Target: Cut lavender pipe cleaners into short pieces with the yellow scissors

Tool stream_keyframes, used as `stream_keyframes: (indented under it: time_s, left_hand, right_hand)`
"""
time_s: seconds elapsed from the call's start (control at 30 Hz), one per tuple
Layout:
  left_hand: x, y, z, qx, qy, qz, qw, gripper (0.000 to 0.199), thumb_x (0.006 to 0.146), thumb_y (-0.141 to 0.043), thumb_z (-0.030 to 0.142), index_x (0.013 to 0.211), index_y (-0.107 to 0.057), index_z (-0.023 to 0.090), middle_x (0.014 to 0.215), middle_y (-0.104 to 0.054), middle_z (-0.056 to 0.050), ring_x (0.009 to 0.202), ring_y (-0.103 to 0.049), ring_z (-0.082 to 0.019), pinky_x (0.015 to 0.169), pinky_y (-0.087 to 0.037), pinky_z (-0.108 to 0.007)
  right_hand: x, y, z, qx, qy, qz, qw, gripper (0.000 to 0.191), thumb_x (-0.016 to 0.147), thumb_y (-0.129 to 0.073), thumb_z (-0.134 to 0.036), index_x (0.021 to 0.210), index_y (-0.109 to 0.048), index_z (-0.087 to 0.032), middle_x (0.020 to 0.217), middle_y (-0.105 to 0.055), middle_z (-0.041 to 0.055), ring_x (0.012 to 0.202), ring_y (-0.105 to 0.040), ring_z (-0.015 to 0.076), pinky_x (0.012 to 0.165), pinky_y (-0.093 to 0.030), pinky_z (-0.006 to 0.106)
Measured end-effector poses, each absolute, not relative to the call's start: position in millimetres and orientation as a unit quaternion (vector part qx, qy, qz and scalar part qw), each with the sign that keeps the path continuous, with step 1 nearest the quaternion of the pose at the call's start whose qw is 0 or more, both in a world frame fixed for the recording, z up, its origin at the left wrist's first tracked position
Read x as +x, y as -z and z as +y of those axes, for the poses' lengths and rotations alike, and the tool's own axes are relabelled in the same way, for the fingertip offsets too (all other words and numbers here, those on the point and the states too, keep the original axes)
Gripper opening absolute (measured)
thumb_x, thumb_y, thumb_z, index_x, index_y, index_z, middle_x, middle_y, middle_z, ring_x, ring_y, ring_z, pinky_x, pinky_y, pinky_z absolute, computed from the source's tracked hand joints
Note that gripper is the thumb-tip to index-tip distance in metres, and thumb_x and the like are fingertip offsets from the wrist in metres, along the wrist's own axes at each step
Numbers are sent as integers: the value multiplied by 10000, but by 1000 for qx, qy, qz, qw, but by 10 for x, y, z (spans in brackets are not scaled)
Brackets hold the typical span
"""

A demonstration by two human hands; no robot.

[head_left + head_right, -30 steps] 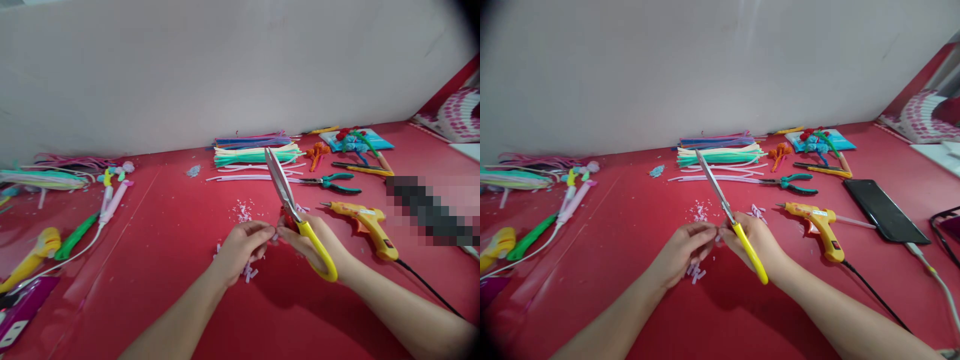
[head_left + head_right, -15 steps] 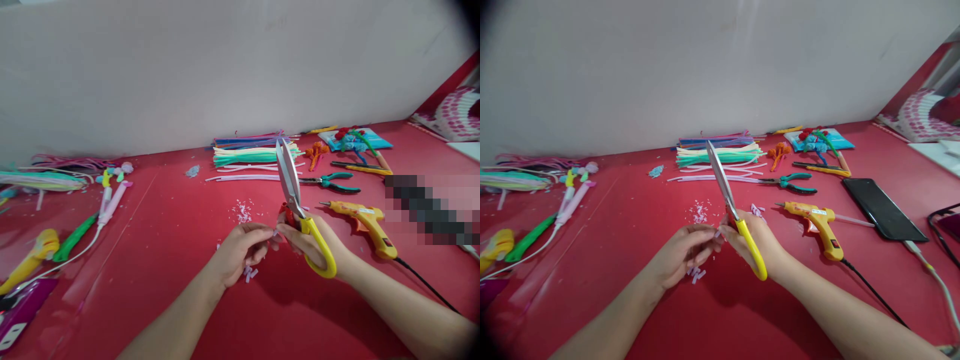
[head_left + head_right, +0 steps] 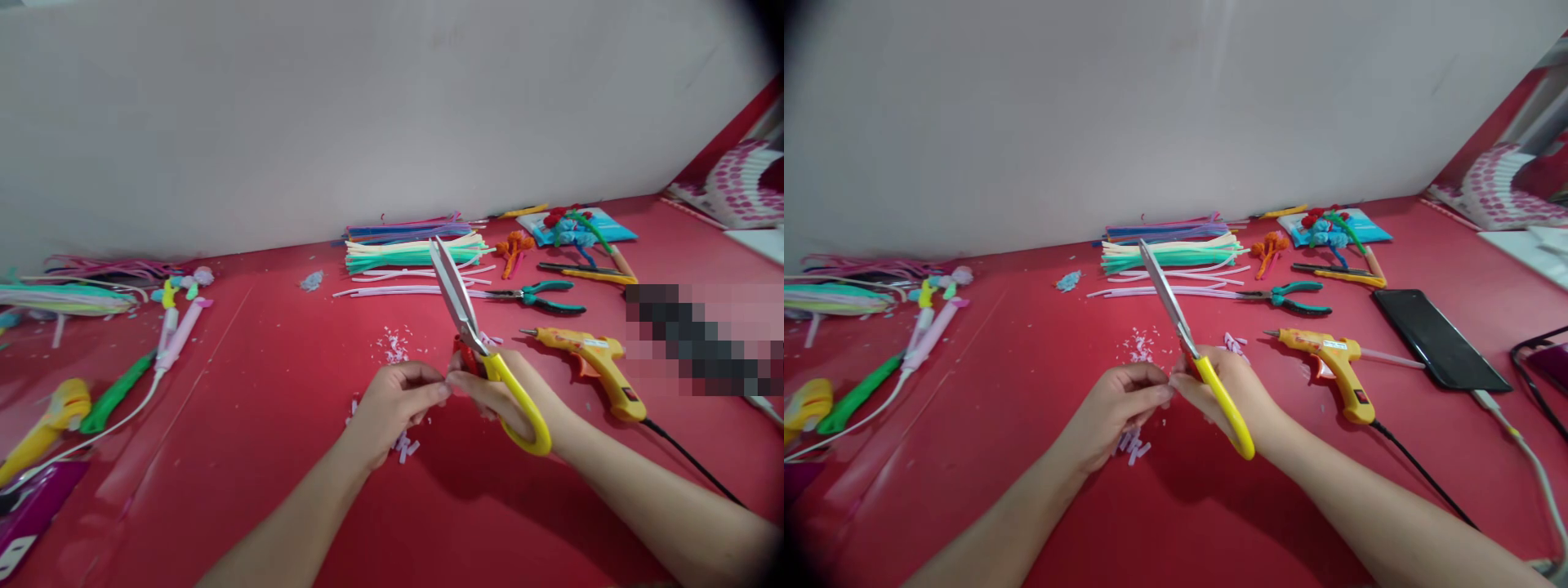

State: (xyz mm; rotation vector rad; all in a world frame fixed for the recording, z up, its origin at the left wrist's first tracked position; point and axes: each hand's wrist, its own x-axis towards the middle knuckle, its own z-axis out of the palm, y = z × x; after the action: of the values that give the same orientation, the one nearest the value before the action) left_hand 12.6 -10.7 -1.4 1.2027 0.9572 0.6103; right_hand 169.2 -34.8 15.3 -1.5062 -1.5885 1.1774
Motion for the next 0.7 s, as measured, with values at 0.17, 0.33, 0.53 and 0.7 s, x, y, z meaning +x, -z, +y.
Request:
stream_keyframes:
  time_s: [0.17,0.33,0.53,0.7]
  left_hand:
    - [91,-53,-63,620,-304,461,558,149,689,-535,289,646,-585,155,557,-488,13,489,-394,-77,480,-306,-195]
    - [-35,-55,78,664,-382,487,419,222,710,-499,281,523,-550,171,576,-487,3,584,-440,-114,583,-324,-219]
    - [-119,38,179,662,-375,530,375,71,644,-575,261,681,-588,202,618,-492,25,501,-366,-91,521,-286,-208]
    - [-136,40,211,712,-358,512,319,157,695,-523,300,601,-564,181,658,-499,3,564,-409,-106,563,-300,-221]
  right_hand:
    - [1820,-180,-296,-628,-355,-617,315,156,689,-442,-312,610,-463,-180,431,-395,-68,409,-383,62,434,-314,181]
    - [2167,-100,-102,-743,-243,-598,176,230,688,-414,-369,672,-546,-181,413,-457,-37,359,-398,83,382,-251,199]
    - [2280,-104,-19,-756,-179,-628,31,279,722,-394,-376,665,-577,-173,596,-597,59,471,-503,123,430,-240,220]
    - [2206,-92,-69,-748,-157,-641,69,333,748,-349,-450,750,-561,-193,642,-607,46,537,-526,142,439,-247,216]
